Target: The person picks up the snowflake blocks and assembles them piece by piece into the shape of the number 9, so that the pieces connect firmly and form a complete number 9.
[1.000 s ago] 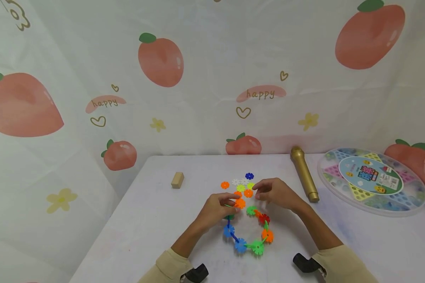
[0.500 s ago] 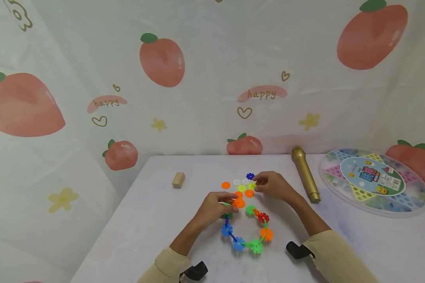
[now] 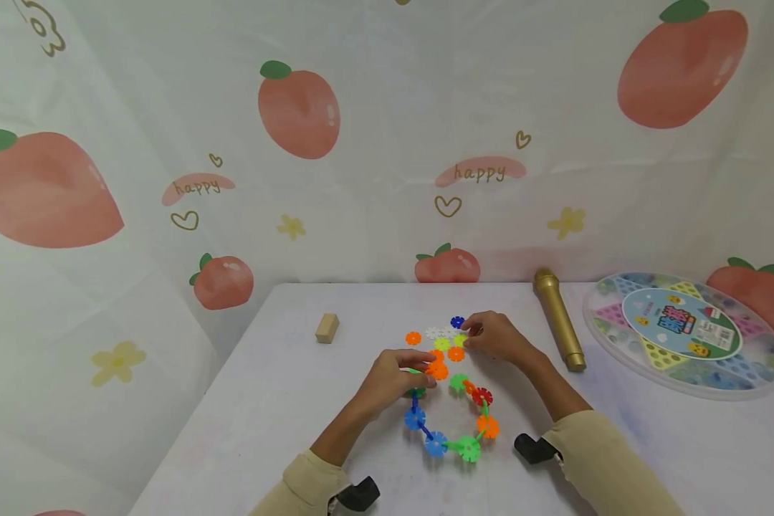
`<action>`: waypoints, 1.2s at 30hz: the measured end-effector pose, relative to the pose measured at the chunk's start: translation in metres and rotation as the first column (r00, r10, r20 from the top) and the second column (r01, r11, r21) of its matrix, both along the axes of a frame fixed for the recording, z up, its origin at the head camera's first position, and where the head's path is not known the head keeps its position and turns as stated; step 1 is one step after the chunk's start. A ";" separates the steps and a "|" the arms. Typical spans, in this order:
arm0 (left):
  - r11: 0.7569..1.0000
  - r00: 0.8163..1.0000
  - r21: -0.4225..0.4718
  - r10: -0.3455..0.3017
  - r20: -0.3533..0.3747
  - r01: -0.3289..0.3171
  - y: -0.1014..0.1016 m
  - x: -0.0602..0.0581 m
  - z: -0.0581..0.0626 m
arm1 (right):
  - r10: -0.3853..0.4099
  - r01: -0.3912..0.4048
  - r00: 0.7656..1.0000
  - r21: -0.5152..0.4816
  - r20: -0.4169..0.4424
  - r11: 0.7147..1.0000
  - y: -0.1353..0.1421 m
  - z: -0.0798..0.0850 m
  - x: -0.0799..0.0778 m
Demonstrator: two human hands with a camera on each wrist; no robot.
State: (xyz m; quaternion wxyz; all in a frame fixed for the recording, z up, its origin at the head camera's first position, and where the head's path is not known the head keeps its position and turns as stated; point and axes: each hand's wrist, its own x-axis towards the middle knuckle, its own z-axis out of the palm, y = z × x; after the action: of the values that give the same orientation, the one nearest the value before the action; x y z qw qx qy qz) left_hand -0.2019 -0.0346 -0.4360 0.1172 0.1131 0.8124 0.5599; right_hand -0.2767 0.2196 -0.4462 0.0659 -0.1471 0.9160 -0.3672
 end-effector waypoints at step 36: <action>1.000 1.000 0.004 -0.023 -0.005 0.023 0.000 0.000 -0.002 | -0.011 0.010 1.000 -0.026 -0.022 1.000 0.004 0.002 0.021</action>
State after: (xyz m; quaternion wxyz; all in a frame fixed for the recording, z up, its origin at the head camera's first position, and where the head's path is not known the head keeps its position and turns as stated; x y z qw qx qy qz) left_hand -0.2022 -0.0350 -0.4384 0.1213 0.1239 0.8103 0.5598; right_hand -0.2558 0.2235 -0.4439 0.0520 -0.1471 0.9127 -0.3777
